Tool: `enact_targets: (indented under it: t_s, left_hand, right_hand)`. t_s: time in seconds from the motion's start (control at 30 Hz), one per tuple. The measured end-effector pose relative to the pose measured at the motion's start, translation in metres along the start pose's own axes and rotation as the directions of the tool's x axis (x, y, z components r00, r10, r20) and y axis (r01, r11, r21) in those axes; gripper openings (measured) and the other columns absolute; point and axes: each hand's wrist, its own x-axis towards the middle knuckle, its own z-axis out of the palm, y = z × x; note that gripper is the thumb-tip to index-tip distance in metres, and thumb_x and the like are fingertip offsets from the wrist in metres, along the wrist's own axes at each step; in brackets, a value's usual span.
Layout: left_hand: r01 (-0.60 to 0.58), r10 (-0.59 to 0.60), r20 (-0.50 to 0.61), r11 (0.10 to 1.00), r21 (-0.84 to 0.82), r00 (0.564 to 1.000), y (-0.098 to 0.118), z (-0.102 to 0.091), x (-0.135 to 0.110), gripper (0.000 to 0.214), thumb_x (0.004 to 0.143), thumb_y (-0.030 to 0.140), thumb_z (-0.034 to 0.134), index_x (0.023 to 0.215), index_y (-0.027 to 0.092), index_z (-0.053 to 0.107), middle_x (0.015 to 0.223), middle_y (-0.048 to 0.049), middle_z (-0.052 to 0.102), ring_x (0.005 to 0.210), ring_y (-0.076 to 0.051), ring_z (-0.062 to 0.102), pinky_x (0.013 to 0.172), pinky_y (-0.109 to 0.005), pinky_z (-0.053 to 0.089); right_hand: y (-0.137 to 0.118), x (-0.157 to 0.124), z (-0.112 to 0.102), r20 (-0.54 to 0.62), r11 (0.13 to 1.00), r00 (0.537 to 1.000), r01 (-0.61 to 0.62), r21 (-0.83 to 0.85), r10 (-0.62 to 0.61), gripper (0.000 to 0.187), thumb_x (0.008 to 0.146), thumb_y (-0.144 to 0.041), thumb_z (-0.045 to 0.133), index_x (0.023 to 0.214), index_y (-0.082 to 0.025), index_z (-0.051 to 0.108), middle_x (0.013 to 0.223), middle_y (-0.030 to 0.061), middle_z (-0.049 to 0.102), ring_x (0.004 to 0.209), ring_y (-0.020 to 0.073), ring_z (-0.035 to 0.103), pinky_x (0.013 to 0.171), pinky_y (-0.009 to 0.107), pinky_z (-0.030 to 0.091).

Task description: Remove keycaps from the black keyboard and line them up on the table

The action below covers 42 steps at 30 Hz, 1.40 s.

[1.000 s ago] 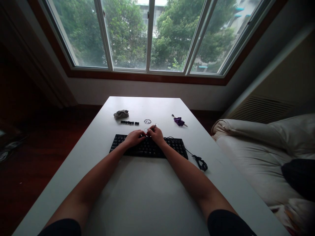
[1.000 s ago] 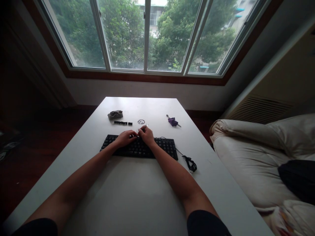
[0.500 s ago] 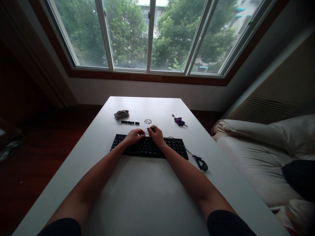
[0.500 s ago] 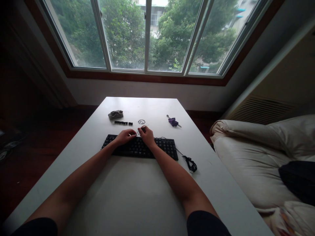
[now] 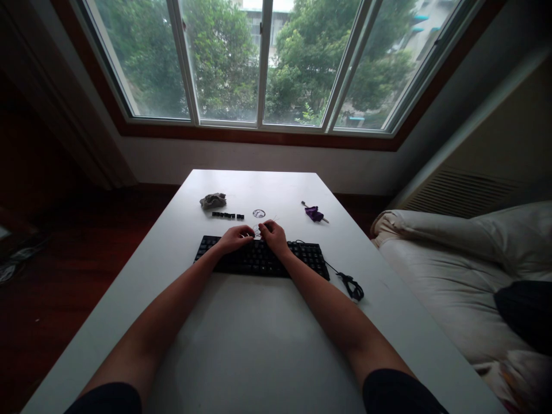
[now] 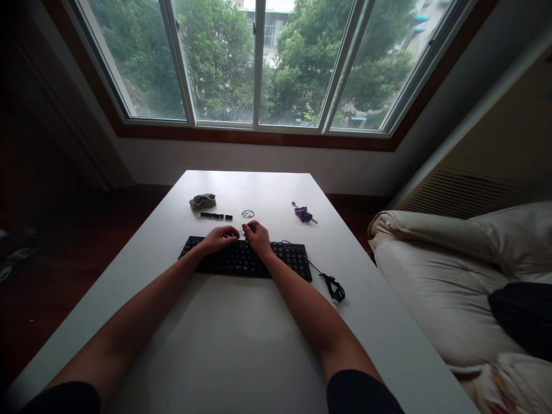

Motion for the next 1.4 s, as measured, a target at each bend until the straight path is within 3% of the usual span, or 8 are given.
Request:
enact_targets:
  t_s: [0.23,0.43,0.57,0.73,0.93,1.23,1.4]
  left_hand:
    - [-0.026,0.026,0.0,0.999,-0.024,1.0,0.003,-0.001,-0.001,0.029,0.083,0.034,0.061,0.105,0.019,0.071,0.099,-0.0045,0.073,0.087,-0.018,0.066,0.08,-0.03,0.053]
    - [-0.024,0.022,-0.08,0.999,-0.034,0.997,0.002,0.004,-0.002,0.035,0.082,0.034,0.064,0.113,0.018,0.065,0.097,-0.0052,0.072,0.08,-0.015,0.065,0.076,-0.028,0.052]
    - [-0.06,0.063,-0.123,0.998,0.025,0.99,0.006,0.007,-0.004,0.028,0.086,0.034,0.061,0.11,0.02,0.066,0.096,-0.0042,0.072,0.082,-0.015,0.065,0.076,-0.028,0.052]
    - [-0.109,0.118,-0.085,0.988,0.112,0.989,0.011,0.007,-0.007,0.026,0.088,0.029,0.057,0.11,0.022,0.069,0.102,-0.0026,0.073,0.083,-0.015,0.065,0.08,-0.03,0.053]
    - [-0.136,0.148,-0.045,0.97,0.203,0.988,0.017,0.007,-0.009,0.029,0.088,0.024,0.055,0.113,0.023,0.069,0.106,-0.0037,0.072,0.085,-0.016,0.066,0.083,-0.031,0.054]
    - [-0.192,0.197,0.026,0.902,0.387,0.98,0.022,0.01,-0.012,0.024,0.089,0.021,0.055,0.111,0.026,0.065,0.107,-0.0033,0.069,0.097,-0.02,0.063,0.09,-0.033,0.05]
    - [-0.272,0.295,0.009,0.868,0.415,0.956,0.018,0.01,-0.009,0.021,0.089,0.02,0.057,0.108,0.025,0.064,0.115,-0.0057,0.062,0.107,-0.021,0.058,0.096,-0.037,0.048]
  right_hand:
    - [0.003,0.003,0.001,0.01,0.999,1.0,-0.023,0.047,0.023,0.04,0.084,-0.062,0.056,0.086,-0.022,0.06,0.064,0.0004,0.067,0.054,0.017,0.062,0.057,0.028,0.05]
    - [0.003,0.004,0.001,0.021,0.991,0.996,-0.083,0.107,0.081,0.043,0.081,-0.064,0.057,0.086,-0.021,0.058,0.066,0.0017,0.067,0.053,0.0171,0.062,0.054,0.028,0.05]
    - [0.004,0.007,0.003,0.037,0.974,0.993,-0.119,0.193,0.114,0.04,0.082,-0.061,0.055,0.089,-0.021,0.054,0.066,0.0002,0.066,0.052,0.0155,0.06,0.051,0.027,0.05]
    - [0.007,0.009,0.005,0.078,0.951,0.989,-0.142,0.275,0.125,0.034,0.084,-0.054,0.054,0.091,-0.021,0.051,0.064,-0.0018,0.065,0.05,0.0134,0.059,0.05,0.025,0.049]
    - [0.006,0.009,0.003,0.077,0.955,0.986,-0.163,0.246,0.148,0.032,0.084,-0.053,0.054,0.089,-0.021,0.053,0.067,-0.001,0.065,0.05,0.0138,0.059,0.051,0.026,0.05]
    - [0.002,0.006,0.002,-0.005,0.987,0.996,-0.082,0.14,0.083,0.03,0.083,-0.051,0.055,0.086,-0.022,0.056,0.066,-0.0009,0.063,0.057,0.0156,0.061,0.057,0.027,0.051]
    - [0.0,0.005,0.002,-0.051,0.99,0.997,-0.045,0.131,0.052,0.031,0.085,-0.053,0.053,0.086,-0.022,0.056,0.072,0.0,0.062,0.06,0.0153,0.058,0.056,0.026,0.051]
